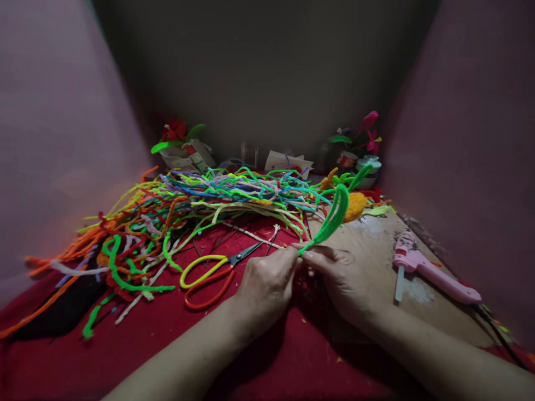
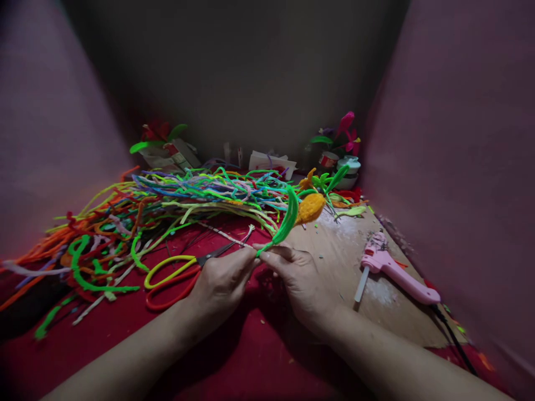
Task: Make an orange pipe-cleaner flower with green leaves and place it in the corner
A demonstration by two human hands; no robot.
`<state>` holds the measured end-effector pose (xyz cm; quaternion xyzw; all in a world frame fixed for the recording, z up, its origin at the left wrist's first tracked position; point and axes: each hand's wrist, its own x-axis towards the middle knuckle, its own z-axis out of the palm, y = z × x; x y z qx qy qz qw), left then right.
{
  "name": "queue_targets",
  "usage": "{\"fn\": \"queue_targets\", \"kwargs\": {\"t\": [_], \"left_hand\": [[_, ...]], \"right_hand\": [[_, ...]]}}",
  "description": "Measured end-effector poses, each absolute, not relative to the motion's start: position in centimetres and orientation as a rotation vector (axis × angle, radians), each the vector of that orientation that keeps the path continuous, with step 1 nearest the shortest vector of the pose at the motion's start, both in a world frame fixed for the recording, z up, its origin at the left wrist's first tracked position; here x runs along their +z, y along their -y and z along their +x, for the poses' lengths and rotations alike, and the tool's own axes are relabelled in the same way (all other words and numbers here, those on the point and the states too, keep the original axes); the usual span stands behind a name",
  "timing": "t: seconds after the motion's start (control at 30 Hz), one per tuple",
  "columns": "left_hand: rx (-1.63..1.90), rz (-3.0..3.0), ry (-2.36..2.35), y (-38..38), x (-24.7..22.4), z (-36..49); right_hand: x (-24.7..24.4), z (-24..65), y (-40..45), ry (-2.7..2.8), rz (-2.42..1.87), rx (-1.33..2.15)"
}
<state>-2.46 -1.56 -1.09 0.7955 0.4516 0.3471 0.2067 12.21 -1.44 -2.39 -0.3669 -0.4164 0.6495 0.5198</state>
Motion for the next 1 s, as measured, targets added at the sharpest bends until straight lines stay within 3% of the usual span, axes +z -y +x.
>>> {"fn": "queue_targets", "kwargs": {"t": [0.3, 0.63, 0.8, 1.0], "left_hand": [[0.884, 1.294, -1.005, 1.4, 0.8, -1.7], [0.697, 0.922, -0.718, 0.9, -0.1, -2.5], [0.654, 1.124, -0.775, 0.8, 0.4, -2.6], [0.835, 2.017, -1.222, 1.4, -0.3, -2.3]], "right_hand": [[-2.6, 12.2, 1.4, 1.106, -0.749, 1.602], [-2.9, 12.5, 1.1, 1.111, -0.778, 1.547], [-2.9, 12.4, 1.3, 1.071, -0.764, 1.595], [-3.8, 12.5, 1.0, 0.960, -0.809, 1.603]]}}
